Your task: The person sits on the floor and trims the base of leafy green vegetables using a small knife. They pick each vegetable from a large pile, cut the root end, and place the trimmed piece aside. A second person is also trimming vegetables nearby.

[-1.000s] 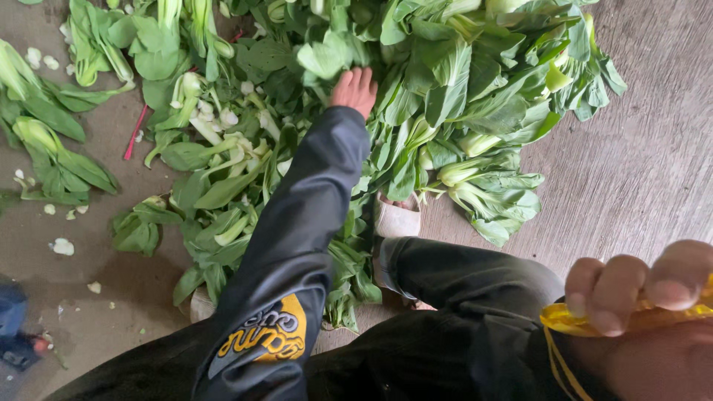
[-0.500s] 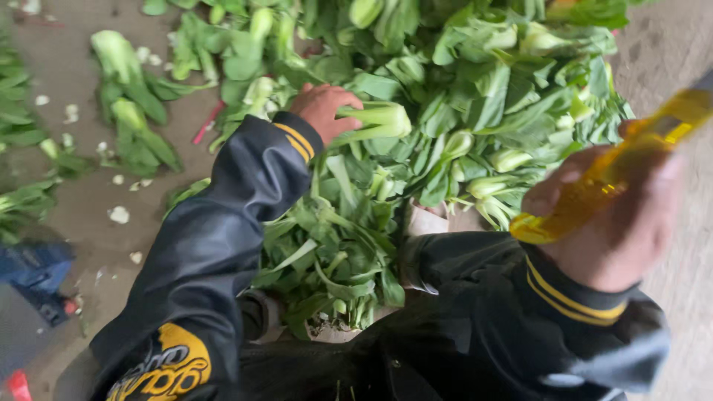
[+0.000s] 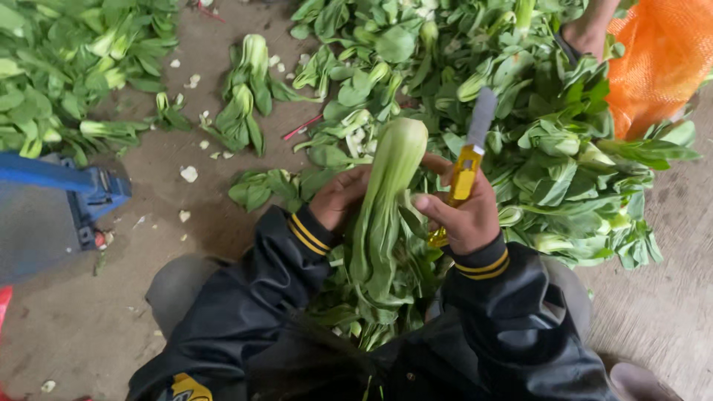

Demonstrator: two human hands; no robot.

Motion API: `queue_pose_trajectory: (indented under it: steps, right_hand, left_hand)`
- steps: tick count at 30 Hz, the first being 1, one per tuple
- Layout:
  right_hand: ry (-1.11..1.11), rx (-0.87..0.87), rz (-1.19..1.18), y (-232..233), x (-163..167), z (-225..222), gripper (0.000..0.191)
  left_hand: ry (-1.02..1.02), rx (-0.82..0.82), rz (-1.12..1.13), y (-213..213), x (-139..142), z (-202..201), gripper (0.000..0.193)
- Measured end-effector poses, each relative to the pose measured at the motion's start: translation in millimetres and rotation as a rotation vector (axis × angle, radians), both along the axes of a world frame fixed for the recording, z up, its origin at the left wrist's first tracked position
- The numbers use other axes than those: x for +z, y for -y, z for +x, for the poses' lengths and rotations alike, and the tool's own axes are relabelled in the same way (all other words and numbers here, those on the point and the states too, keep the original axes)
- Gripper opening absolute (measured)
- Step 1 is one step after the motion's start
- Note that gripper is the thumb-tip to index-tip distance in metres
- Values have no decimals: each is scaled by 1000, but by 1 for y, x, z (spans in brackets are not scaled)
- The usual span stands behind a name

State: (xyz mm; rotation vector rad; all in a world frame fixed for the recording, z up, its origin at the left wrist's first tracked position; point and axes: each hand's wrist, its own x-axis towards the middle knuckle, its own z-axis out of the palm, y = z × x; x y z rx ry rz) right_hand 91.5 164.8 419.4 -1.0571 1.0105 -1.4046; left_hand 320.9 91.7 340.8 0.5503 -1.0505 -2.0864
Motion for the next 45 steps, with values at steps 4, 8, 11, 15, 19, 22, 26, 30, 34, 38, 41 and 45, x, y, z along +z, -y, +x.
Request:
queue_pose_trajectory:
  steps: [4,8,11,15,19,22,26,30,34,38,41,45]
  right_hand:
    - [-107,-104,170,10,-9,23,42]
    - [-97,-71,206,13,-25,39,43]
    - [-118,-26,240,14,-37,47,44]
    - [-201,-38,178,14,-43,49,46]
    - [-303,90,-33,14,-36,51,41]
    - [-240,179,149,15,-24,47,25]
    - [-369,58,68,14,-11,31,20]
    - [-269,-28,35,14,-12,15,19]
    - [-302,-73,-36,11,-18,14,18]
    - [-500,87,-165,3,-21,24,18]
    - [-511,198,-173,-2,-23,33,23]
    - [-499,258,37,-5,-24,39,27]
  left_hand:
    - [-42,-78,96,-7,-33,7,41]
    - [124,-9,-179,-12,-41,13,41]
    - [113,111,-169,-15,-32,17,45]
    - [-177,58,364,-6,-18,26,64]
    - [177,55,-209,-4,-18,28,67]
    - [221,125,-272,-9,-22,26,80]
    - [86,108,-50,-9,-21,27,84]
    - [-74,55,-90,-5,-16,30,79]
    - [-391,-35,280,-11,-20,29,78]
    - [-486,-93,250,-24,-33,26,83]
    - [-263,2,38,-28,-43,21,92]
    - [170,256,-367,-20,-50,18,86]
